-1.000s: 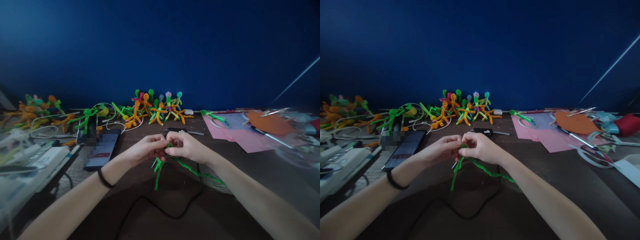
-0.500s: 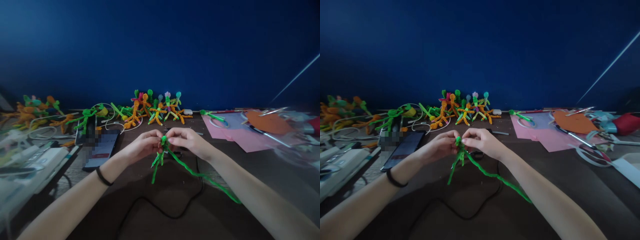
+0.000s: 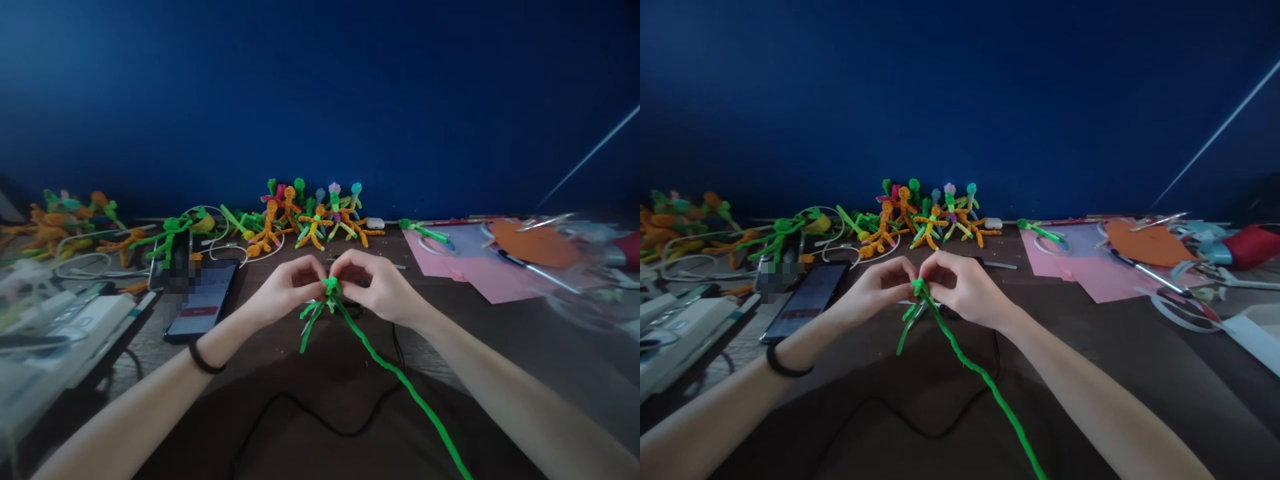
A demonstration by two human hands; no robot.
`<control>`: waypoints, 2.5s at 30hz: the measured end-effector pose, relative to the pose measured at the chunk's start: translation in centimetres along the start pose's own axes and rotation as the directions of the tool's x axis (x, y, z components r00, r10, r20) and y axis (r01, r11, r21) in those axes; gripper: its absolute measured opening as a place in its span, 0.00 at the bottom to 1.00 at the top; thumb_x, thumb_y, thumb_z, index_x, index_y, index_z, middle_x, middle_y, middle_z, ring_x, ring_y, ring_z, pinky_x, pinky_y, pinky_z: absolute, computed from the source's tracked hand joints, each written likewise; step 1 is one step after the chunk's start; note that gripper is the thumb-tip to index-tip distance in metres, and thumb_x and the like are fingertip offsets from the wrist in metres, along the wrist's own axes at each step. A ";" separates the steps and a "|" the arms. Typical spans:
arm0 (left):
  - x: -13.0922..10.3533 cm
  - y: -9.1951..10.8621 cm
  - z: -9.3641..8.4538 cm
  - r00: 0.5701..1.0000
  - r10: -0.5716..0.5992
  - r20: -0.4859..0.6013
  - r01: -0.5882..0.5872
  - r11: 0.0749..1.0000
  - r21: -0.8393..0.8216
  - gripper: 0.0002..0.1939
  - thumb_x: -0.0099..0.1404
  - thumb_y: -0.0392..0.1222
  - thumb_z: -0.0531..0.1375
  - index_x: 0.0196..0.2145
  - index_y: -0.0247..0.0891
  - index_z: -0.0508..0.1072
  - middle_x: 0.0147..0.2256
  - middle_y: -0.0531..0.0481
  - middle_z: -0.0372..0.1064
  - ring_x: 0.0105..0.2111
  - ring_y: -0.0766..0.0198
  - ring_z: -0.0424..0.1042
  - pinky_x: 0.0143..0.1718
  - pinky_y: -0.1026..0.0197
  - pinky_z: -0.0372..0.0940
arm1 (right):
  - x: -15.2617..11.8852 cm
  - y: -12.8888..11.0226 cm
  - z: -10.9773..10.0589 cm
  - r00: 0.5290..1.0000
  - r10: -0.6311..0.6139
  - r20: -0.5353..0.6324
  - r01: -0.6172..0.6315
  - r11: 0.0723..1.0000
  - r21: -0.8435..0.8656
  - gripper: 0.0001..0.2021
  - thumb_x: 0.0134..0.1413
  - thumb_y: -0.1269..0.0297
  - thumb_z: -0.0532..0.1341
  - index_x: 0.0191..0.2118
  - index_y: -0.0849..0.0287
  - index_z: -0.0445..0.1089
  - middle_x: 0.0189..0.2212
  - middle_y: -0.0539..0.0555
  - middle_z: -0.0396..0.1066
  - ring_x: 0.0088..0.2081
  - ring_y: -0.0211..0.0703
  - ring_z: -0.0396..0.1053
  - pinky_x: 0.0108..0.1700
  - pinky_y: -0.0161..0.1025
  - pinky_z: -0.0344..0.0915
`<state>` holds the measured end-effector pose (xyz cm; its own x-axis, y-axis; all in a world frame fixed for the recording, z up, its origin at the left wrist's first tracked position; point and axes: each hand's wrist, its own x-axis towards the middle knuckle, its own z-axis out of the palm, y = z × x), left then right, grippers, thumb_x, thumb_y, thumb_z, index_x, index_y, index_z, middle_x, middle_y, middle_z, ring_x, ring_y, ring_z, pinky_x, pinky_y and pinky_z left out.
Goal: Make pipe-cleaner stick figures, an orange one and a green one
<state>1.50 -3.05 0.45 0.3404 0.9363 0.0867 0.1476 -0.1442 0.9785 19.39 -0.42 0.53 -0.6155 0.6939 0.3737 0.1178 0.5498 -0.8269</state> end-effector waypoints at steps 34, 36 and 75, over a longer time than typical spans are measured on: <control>0.1 -0.3 -0.5 0.980 -0.036 0.197 0.037 0.999 -0.002 0.04 0.57 0.37 0.56 0.29 0.33 0.67 0.25 0.51 0.68 0.28 0.67 0.68 0.34 0.63 0.61 | 0.0 0.5 -0.5 0.945 -0.311 0.099 0.326 0.895 -0.304 0.09 0.50 0.76 0.52 0.33 0.58 0.65 0.33 0.53 0.67 0.34 0.36 0.64 0.36 0.35 0.61; 0.1 -0.3 -0.5 0.977 -0.037 0.210 0.035 0.999 0.014 0.05 0.57 0.37 0.55 0.30 0.33 0.67 0.26 0.51 0.69 0.28 0.67 0.68 0.34 0.62 0.62 | 0.0 0.7 -0.5 0.934 -0.333 0.128 0.356 0.878 -0.320 0.09 0.51 0.75 0.51 0.35 0.58 0.65 0.34 0.54 0.67 0.36 0.37 0.65 0.36 0.35 0.61; 0.6 -1.1 -1.0 0.956 -0.116 0.268 0.213 0.906 -0.366 0.04 0.56 0.37 0.58 0.27 0.33 0.67 0.28 0.49 0.71 0.33 0.62 0.72 0.42 0.56 0.62 | 0.5 -0.4 -0.6 0.962 0.174 0.210 -0.205 0.969 0.136 0.05 0.50 0.67 0.53 0.27 0.61 0.62 0.36 0.51 0.57 0.32 0.34 0.60 0.37 0.36 0.60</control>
<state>0.61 -2.06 -0.37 0.5575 0.8262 -0.0814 -0.1339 0.1862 0.9733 19.50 0.05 1.28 -0.7355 0.6654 0.1277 0.1345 0.3280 -0.9351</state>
